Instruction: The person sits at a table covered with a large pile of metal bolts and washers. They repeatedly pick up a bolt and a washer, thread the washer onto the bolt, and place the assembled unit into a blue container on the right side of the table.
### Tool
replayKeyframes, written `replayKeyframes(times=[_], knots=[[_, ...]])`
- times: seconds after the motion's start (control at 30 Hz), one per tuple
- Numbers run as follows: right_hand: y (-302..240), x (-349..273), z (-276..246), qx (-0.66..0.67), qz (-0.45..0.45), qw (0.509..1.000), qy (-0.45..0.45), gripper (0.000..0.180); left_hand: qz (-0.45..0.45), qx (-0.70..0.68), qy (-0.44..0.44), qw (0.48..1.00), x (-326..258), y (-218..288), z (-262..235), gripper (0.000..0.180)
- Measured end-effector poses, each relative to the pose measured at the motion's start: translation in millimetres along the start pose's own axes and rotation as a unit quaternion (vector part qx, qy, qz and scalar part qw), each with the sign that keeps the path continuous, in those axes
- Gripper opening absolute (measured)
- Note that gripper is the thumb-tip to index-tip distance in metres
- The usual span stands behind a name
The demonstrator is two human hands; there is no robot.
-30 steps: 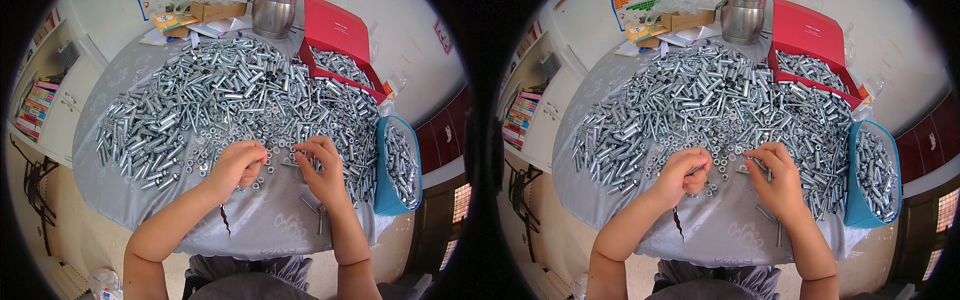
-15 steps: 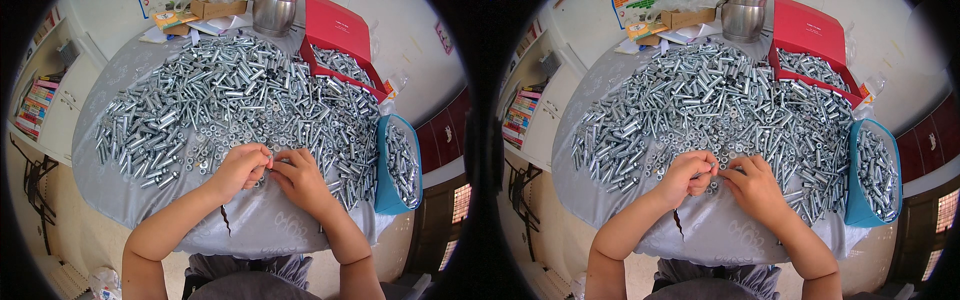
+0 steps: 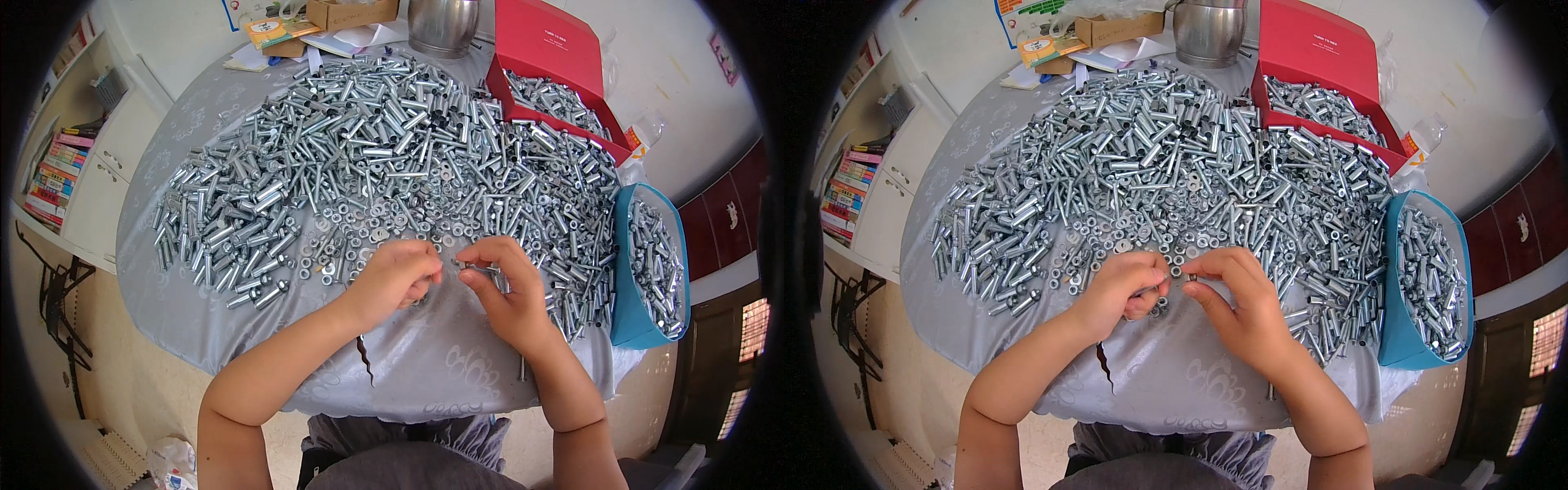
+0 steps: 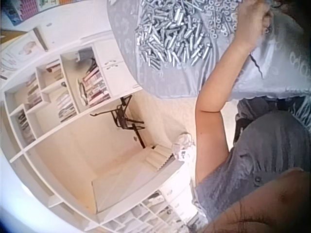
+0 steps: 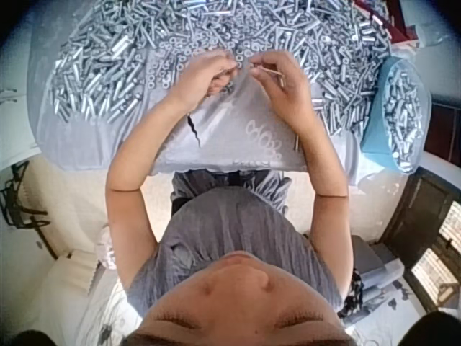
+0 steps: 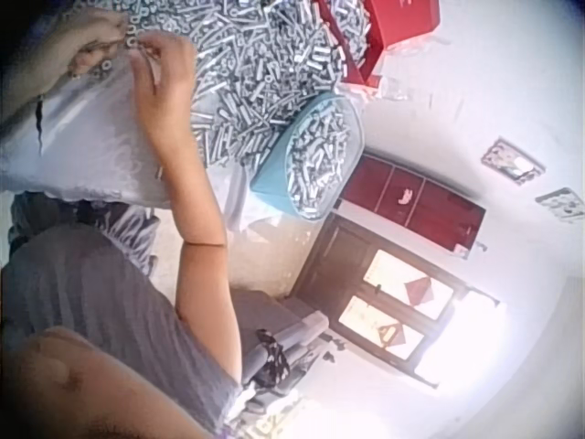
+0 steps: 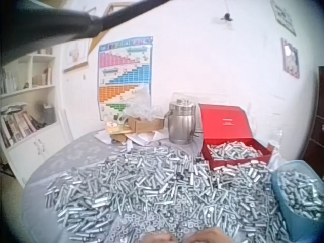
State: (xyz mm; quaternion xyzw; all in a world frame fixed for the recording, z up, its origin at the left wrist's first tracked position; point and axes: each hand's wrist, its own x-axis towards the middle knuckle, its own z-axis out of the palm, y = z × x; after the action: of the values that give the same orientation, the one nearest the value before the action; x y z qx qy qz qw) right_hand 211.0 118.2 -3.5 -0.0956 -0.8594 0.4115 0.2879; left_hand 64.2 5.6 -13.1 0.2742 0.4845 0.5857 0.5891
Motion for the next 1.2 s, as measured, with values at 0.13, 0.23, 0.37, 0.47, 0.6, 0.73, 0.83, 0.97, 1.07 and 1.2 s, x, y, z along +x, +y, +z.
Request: replayKeyframes(times=[0.13,0.23,0.37,0.47,0.6,0.73,0.83,0.97,1.07,1.2], knots=[[1.1,-3.0,1.9,0.084,-0.012,0.996,-0.015,0.022,0.006,-0.022,-0.013,1.0,-2.4,-3.1,6.8,0.02],[2.9,-7.7,9.8,0.215,0.067,0.974,-0.015,0.022,0.007,-0.03,-0.025,0.999,-2.2,-3.5,4.0,0.022],[3.4,-7.4,13.6,0.242,0.073,0.967,-0.011,0.024,0.008,-0.046,-0.024,0.999,-0.3,-8.3,-2.8,0.026],[7.5,-7.9,13.5,0.225,0.076,0.971,-0.009,0.024,0.027,-0.032,0.028,0.999,-1.1,-1.4,7.9,0.03],[6.8,-11.8,14.4,0.206,0.137,0.969,-0.008,0.018,0.05,0.016,0.057,0.997,-0.9,-7.2,12.0,0.027],[-5.8,-8.8,10.0,0.12,0.178,0.975,-0.058,0.016,0.078,0.081,0.055,0.992,1.4,-14.2,11.4,0.02],[-5.6,-7.7,9.9,0.064,0.116,0.987,-0.087,0.016,0.115,0.156,0.068,0.979,1.5,-15.9,9.5,0.02],[-13.0,-4.5,5.1,0.037,0.066,0.992,-0.1,0.013,0.117,0.167,0.058,0.977,1.1,-14.3,6.8,0.017],[-10.8,-4.5,4.2,0.006,0.06,0.991,-0.121,0.016,0.138,0.224,0.07,0.962,-0.8,-15.5,8.4,0.015],[-8.7,-6.2,3.5,0.076,0.148,0.975,-0.15,0.028,0.159,0.279,0.086,0.943,-5.1,-15.2,11.4,0.012]])
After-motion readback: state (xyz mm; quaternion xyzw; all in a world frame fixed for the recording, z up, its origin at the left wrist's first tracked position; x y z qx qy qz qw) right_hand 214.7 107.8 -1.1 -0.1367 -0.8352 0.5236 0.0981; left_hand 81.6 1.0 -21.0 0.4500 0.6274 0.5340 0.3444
